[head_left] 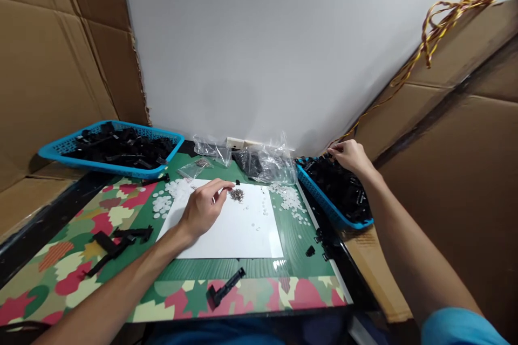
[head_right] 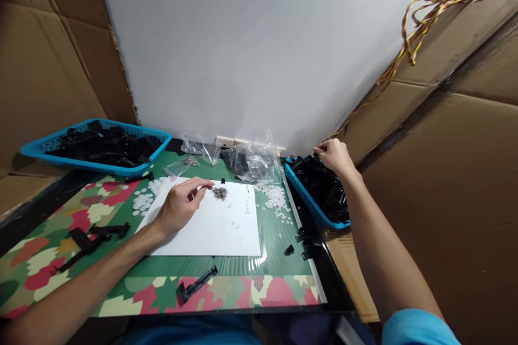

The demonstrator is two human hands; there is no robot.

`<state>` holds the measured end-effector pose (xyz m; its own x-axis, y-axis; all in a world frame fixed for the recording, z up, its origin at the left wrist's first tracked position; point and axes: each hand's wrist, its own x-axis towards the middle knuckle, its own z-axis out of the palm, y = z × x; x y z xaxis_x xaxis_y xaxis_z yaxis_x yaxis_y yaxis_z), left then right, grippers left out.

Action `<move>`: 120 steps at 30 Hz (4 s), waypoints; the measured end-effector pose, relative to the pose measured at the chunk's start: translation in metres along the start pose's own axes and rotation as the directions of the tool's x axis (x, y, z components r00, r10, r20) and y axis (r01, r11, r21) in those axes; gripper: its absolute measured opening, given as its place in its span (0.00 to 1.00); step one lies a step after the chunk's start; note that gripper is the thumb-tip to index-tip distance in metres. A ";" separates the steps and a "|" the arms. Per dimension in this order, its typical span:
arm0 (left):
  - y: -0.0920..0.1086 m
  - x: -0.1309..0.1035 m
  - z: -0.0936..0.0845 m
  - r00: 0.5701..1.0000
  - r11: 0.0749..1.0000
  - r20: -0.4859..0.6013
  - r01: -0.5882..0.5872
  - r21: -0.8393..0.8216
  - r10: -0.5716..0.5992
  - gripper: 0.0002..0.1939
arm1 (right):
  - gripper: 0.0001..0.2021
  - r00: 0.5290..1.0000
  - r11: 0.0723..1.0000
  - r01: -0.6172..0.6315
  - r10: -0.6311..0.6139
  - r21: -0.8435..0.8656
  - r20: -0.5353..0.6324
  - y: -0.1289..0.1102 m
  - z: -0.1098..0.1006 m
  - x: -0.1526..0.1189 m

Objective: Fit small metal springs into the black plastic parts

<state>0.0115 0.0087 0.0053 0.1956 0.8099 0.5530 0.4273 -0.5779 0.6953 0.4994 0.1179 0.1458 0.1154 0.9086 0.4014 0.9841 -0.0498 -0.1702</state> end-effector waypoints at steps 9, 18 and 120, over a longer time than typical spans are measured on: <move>-0.003 0.003 -0.005 0.998 0.994 -0.056 0.045 0.100 -0.039 0.13 | 0.20 0.995 0.995 0.098 -0.099 0.020 0.013 -0.038 -0.001 -0.015; -0.019 0.010 -0.010 0.978 0.960 -0.099 0.202 0.194 -0.186 0.13 | 0.16 0.862 0.809 0.388 -0.488 0.441 0.138 -0.173 -0.007 -0.092; 0.014 -0.005 0.019 0.757 0.443 0.600 0.645 -0.622 -0.260 0.28 | 0.07 0.874 0.241 0.037 -0.478 0.970 0.085 -0.230 0.080 -0.186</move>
<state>0.0331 -0.0017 0.0036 0.5661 0.8235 -0.0378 -0.2338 0.2044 0.9506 0.2412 -0.0069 0.0380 -0.3806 0.8536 0.3557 0.1106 0.4239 -0.8989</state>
